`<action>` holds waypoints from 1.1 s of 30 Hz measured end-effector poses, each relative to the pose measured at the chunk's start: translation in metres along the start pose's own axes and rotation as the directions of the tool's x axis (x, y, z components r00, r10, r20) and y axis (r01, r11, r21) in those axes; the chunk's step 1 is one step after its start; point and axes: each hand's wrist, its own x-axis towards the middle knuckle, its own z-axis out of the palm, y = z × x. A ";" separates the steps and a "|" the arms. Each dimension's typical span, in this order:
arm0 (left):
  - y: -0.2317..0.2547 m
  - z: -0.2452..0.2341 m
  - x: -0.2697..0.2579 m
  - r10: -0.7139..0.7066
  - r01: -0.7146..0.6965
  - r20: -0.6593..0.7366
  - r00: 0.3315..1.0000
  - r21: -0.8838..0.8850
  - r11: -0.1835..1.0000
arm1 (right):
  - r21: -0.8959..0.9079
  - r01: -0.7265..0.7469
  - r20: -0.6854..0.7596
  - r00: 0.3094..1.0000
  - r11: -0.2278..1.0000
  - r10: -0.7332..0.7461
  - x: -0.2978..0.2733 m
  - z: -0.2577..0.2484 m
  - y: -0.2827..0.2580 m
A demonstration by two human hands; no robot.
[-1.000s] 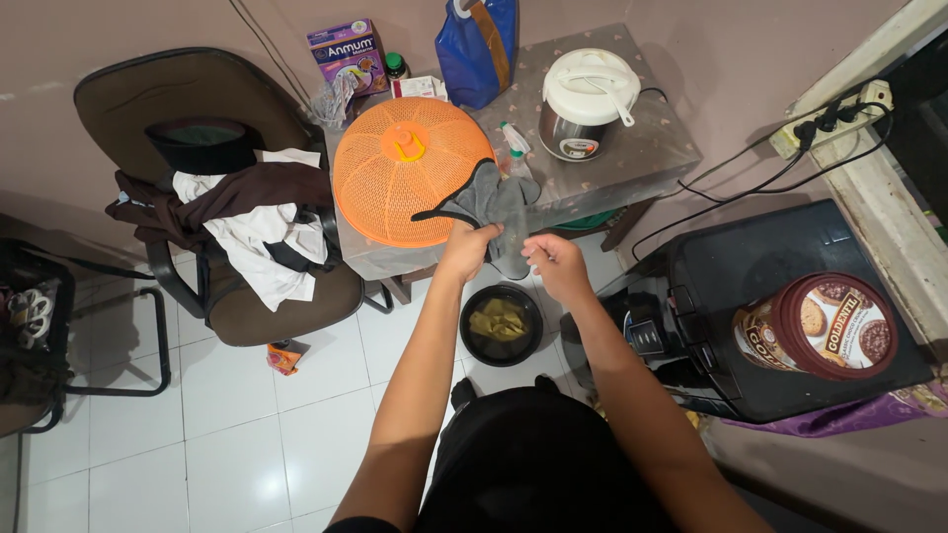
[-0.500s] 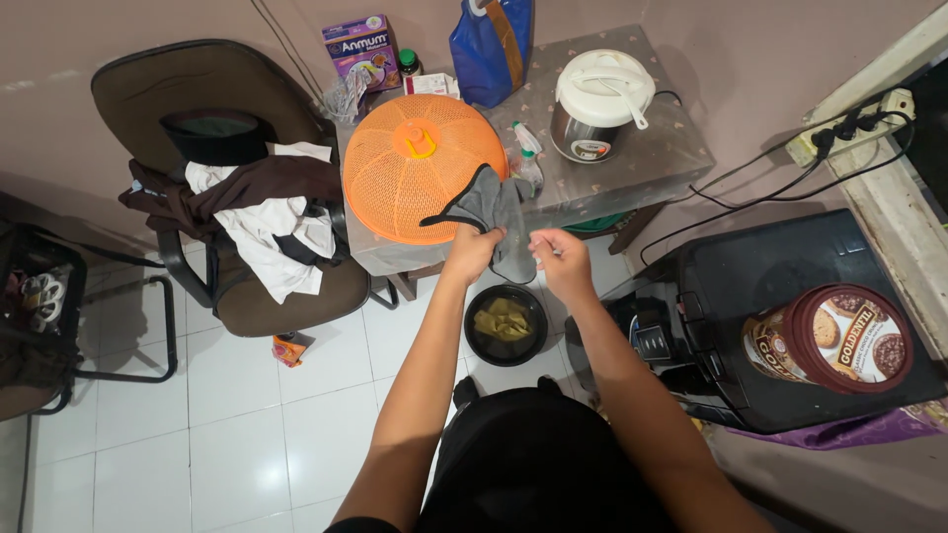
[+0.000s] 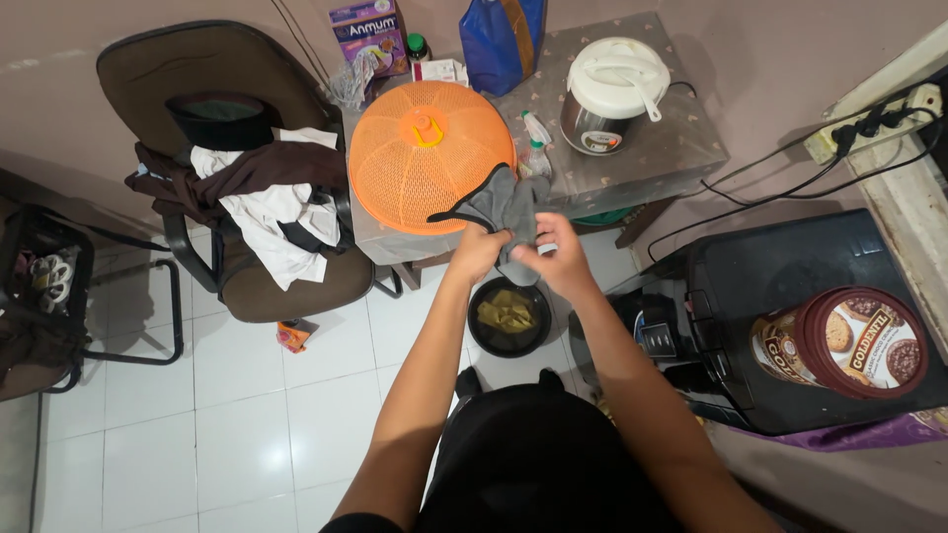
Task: The recorder cleans a glass window using a cleaning cloth and water from a bucket.
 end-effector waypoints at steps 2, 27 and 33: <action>-0.003 0.002 0.000 -0.019 0.019 0.006 1.000 0.006 1.000 | -0.206 0.054 -0.021 0.998 0.977 -0.060 -0.003 0.000 0.011; -0.008 -0.014 -0.022 0.136 -0.119 -0.161 0.977 0.116 0.986 | -0.275 -0.092 -0.250 0.968 0.957 0.021 0.007 -0.012 0.034; -0.069 -0.059 -0.013 0.038 -0.059 -0.286 0.958 -0.064 0.996 | -0.252 -0.159 0.091 0.978 0.955 0.187 0.023 -0.014 0.066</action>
